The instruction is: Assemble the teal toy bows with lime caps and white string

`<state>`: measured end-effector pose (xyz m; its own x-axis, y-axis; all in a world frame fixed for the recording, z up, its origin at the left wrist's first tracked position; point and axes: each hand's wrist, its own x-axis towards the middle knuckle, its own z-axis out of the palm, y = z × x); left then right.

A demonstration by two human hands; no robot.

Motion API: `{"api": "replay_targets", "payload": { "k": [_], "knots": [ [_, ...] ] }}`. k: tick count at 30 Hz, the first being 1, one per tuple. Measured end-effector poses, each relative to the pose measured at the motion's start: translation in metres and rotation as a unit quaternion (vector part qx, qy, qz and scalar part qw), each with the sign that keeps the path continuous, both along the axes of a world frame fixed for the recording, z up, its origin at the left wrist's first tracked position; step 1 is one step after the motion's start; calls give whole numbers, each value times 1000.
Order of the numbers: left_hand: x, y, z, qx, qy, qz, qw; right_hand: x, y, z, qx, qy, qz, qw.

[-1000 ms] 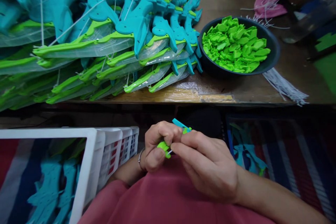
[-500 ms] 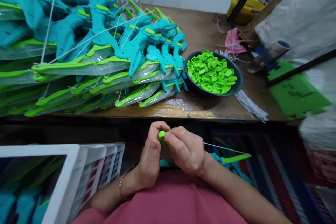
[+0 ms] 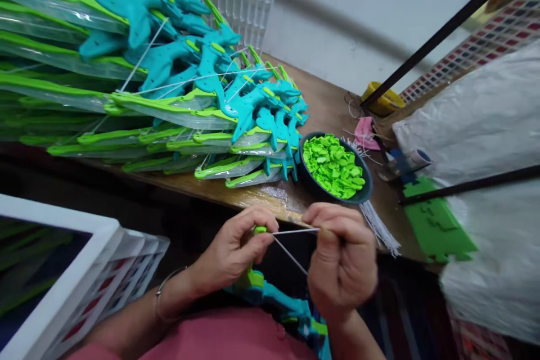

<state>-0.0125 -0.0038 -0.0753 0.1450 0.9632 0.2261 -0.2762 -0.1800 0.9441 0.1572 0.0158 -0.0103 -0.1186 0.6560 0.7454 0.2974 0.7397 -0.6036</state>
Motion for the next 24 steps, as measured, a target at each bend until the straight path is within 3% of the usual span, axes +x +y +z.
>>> {"api": "replay_targets", "payload": {
  "k": [4,8,14,18,24],
  "knots": [
    [-6,1,1,3,15,25,1000,-3,-8,-15,-17,-101,51,993],
    [-6,1,0,-32,-5,21,999,-9,-16,-17,-20,-192,93,977],
    [-7,-1,2,-25,-20,1,999,-16,-4,-24,-156,-69,99,980],
    [-11,-2,1,-21,-35,-3,999,-21,4,-35,-260,-13,129,957],
    [-21,-1,-5,-43,-48,-20,998,-32,1,-42,-336,65,143,929]
  ]
}}
